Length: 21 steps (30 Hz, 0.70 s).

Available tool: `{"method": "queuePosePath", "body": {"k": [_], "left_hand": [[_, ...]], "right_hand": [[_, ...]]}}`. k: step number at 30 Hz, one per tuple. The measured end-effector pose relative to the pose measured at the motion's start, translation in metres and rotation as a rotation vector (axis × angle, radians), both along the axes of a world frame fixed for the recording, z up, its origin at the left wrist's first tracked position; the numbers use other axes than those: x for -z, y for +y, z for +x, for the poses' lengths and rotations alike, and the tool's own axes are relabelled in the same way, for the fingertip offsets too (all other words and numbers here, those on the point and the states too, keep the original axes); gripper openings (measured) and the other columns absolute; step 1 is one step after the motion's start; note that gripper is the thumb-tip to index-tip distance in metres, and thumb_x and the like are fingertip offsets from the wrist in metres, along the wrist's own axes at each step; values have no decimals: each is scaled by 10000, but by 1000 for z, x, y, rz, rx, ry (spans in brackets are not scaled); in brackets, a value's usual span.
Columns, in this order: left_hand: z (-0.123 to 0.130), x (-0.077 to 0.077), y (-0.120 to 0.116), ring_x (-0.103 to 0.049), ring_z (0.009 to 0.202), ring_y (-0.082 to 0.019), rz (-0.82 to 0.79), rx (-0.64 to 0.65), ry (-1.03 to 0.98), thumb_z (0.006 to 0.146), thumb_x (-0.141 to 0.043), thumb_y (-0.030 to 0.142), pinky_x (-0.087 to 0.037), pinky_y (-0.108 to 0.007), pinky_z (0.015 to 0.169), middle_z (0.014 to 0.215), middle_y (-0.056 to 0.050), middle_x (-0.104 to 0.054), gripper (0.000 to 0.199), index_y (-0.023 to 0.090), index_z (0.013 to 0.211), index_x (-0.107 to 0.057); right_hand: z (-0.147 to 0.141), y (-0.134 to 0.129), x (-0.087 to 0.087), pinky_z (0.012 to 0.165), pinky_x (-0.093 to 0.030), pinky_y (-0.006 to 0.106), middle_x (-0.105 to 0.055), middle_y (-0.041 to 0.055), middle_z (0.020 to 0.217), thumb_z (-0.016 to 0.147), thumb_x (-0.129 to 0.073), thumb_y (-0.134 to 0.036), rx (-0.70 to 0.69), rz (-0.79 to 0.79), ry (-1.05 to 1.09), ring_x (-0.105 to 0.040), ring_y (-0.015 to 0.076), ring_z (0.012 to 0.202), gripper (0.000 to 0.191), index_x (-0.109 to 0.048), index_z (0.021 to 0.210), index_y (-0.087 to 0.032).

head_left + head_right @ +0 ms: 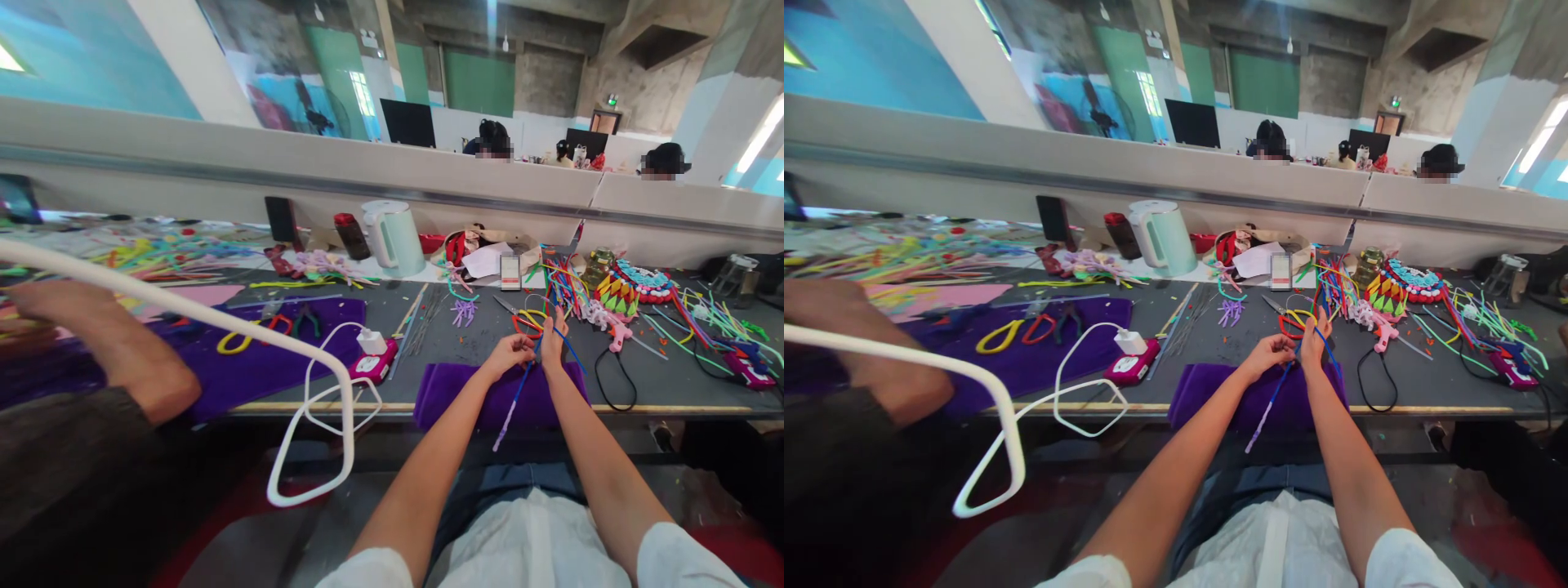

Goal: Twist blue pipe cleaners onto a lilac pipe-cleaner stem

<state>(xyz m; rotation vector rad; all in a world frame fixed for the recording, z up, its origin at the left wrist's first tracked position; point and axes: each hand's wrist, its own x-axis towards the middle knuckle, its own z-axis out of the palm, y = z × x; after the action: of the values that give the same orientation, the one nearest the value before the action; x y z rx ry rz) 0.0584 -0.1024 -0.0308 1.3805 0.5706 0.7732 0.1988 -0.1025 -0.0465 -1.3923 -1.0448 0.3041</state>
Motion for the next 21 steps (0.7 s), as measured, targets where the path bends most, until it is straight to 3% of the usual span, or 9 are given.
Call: {"method": "queuePosePath", "body": {"k": [3,7,12,16,18,21], "left_hand": [[-3,-2,2,-573,524,-101,-83,-36,-51,594,-750,237,-444,-212,505,636,5,-609,340,121,862,-576],[-7,-4,6,-607,570,-118,-236,-81,-170,589,-760,221,-486,-245,556,664,6,-604,356,130,874,-567],[-7,-6,7,-630,607,-135,-292,-70,-207,579,-775,204,-512,-274,589,724,-15,-620,369,123,872,-567],[-5,-6,5,-639,614,-155,-303,-79,-210,565,-782,191,-518,-285,581,694,-13,-613,354,117,838,-568],[-4,-6,6,-642,627,-158,-306,-110,-237,566,-781,195,-519,-289,588,709,-19,-623,344,120,825,-567],[-5,-5,8,-640,640,-151,-306,-195,-296,579,-773,214,-518,-291,613,726,-24,-639,324,126,813,-567]], "right_hand": [[2,1,-2,912,-412,376,-277,128,1391,779,-521,-451,9,59,79,-459,219,1108,682,-270,1383,-258],[14,7,-8,841,-471,338,-285,134,1354,652,-677,-413,-148,96,267,-525,199,1042,813,-304,1354,-244],[28,15,-20,737,-514,306,-474,87,1201,658,-663,-416,-241,98,535,-593,163,916,670,-401,1252,-251],[19,15,-21,619,-526,276,-602,31,982,678,-656,-403,-277,110,670,-624,132,729,618,-386,1210,-243],[8,11,-19,550,-517,258,-635,7,864,671,-673,-400,-310,52,709,-614,126,635,604,-393,1180,-236],[-7,1,-17,493,-503,237,-637,-7,728,663,-698,-410,-476,-77,717,-593,118,555,480,-489,1048,-211]]}}
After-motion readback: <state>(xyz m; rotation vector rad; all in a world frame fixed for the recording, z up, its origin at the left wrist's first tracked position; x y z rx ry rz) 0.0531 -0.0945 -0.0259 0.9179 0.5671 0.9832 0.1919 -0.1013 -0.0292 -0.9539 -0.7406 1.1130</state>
